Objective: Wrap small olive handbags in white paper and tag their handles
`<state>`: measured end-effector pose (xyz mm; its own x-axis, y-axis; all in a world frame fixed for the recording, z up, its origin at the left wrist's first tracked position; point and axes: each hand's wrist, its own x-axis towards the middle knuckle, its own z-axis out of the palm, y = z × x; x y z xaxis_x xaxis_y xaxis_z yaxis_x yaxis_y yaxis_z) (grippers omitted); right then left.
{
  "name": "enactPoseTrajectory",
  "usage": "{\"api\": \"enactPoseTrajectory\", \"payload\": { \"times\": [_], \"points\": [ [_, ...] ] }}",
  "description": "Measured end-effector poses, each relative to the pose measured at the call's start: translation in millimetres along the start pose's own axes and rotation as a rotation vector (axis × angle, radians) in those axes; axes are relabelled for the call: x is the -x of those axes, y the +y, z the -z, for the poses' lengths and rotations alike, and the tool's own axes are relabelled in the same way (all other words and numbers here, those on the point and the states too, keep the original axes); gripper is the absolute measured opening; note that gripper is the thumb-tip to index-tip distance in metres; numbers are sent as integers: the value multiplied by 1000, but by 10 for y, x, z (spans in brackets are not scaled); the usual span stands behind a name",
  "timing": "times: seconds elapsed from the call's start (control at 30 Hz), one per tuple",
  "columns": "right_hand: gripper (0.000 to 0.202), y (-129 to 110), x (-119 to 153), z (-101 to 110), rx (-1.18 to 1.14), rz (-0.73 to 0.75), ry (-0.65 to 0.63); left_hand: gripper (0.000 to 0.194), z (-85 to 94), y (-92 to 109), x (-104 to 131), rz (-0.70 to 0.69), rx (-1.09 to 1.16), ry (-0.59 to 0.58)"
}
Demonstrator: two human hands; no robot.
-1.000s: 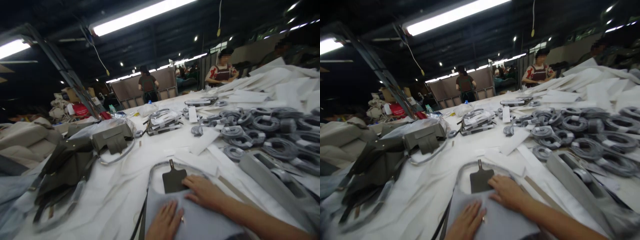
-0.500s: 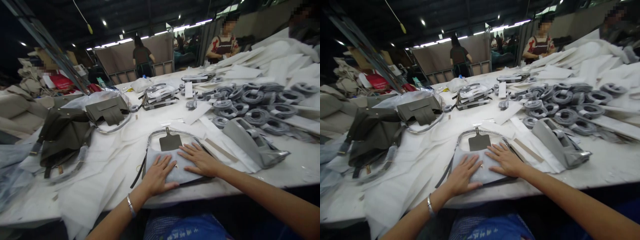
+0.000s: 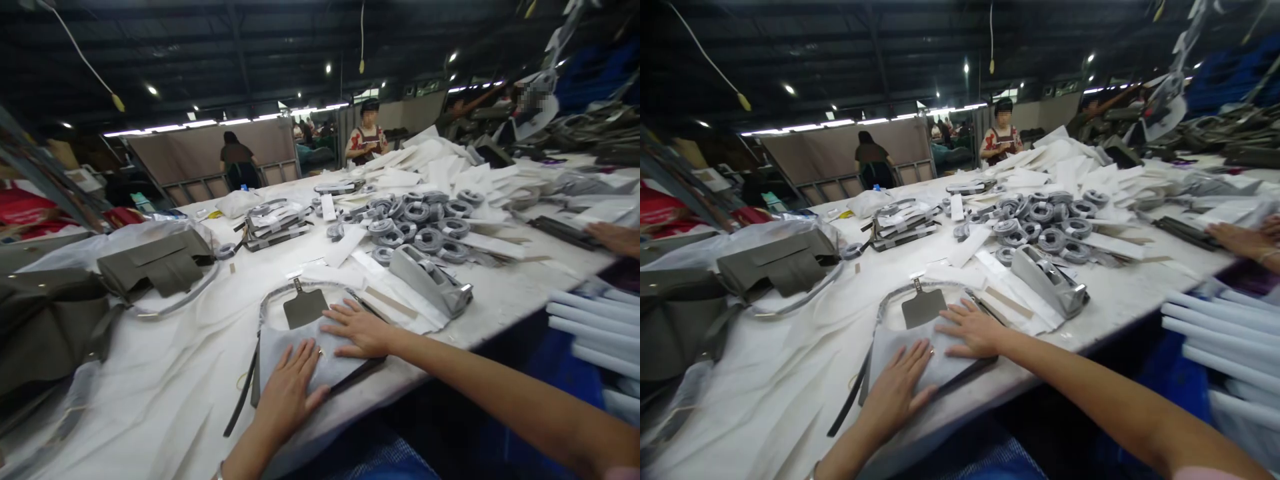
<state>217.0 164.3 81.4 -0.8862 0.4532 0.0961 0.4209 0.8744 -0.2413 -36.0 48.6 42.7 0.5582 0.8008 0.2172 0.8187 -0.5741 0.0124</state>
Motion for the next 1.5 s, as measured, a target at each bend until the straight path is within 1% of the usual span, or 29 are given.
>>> {"api": "enactPoseTrajectory", "payload": {
  "times": [0.1, 0.13, 0.2, 0.27, 0.33, 0.37, 0.43, 0.5, 0.57, 0.63, 0.73, 0.8, 0.87, 1.0, 1.07, 1.13, 1.17, 1.23, 1.3, 1.4, 1.5],
  "points": [
    [46, -48, 11, -23, -17, 113, -3, 64, -5, -3, 2, -5, -28, 21],
    [42, -62, 12, -36, -45, 146, -16, 65, -13, -2, 7, -11, -38, 29],
    [40, -76, 5, -53, -120, 162, -43, 65, -33, -4, 18, -24, -56, 43],
    [35, -63, -16, -36, -221, 133, -35, 65, -48, -13, 28, -34, -66, 49],
    [27, -15, -46, 29, -316, 88, 24, 66, -49, -25, 31, -41, -68, 44],
    [25, 22, -59, 75, -351, 56, 69, 66, -46, -29, 30, -40, -63, 39],
    [29, 114, -69, 182, -373, -39, 185, 66, -35, -34, 25, -30, -48, 28],
    [36, 203, -48, 279, -353, -153, 311, 66, -23, -31, 19, -16, -29, 16],
    [38, 255, 1, 346, -327, -242, 402, 66, -14, -23, 14, -3, -14, 1],
    [35, 258, 56, 379, -312, -264, 418, 66, -7, -12, 13, 6, 1, -14],
    [28, 226, 58, 378, -309, -221, 350, 67, 8, 6, 15, 24, 29, -24],
    [27, 236, -59, 348, -304, -216, 317, 68, 27, 19, 14, 38, 48, -33],
    [29, 289, -293, 291, -292, -243, 295, 68, 54, 30, 7, 49, 64, -48],
    [36, 426, -963, 114, -273, -333, 232, 68, 118, 51, -12, 63, 81, -87],
    [37, 462, -1257, 42, -279, -371, 204, 68, 143, 59, -17, 69, 92, -96],
    [39, 461, -1438, 18, -296, -385, 196, 68, 156, 63, -16, 80, 113, -91],
    [38, 446, -1475, 28, -308, -379, 201, 68, 156, 63, -14, 86, 126, -86],
    [32, 386, -1438, 85, -338, -332, 221, 68, 148, 58, -8, 96, 151, -77],
    [26, 289, -1267, 162, -373, -250, 236, 69, 137, 47, -2, 103, 174, -73],
    [25, 110, -859, 226, -416, -114, 216, 70, 135, 22, -1, 110, 220, -64],
    [29, -45, -467, 173, -408, 41, 136, 71, 164, -3, -8, 104, 269, -41]
  ]
}}
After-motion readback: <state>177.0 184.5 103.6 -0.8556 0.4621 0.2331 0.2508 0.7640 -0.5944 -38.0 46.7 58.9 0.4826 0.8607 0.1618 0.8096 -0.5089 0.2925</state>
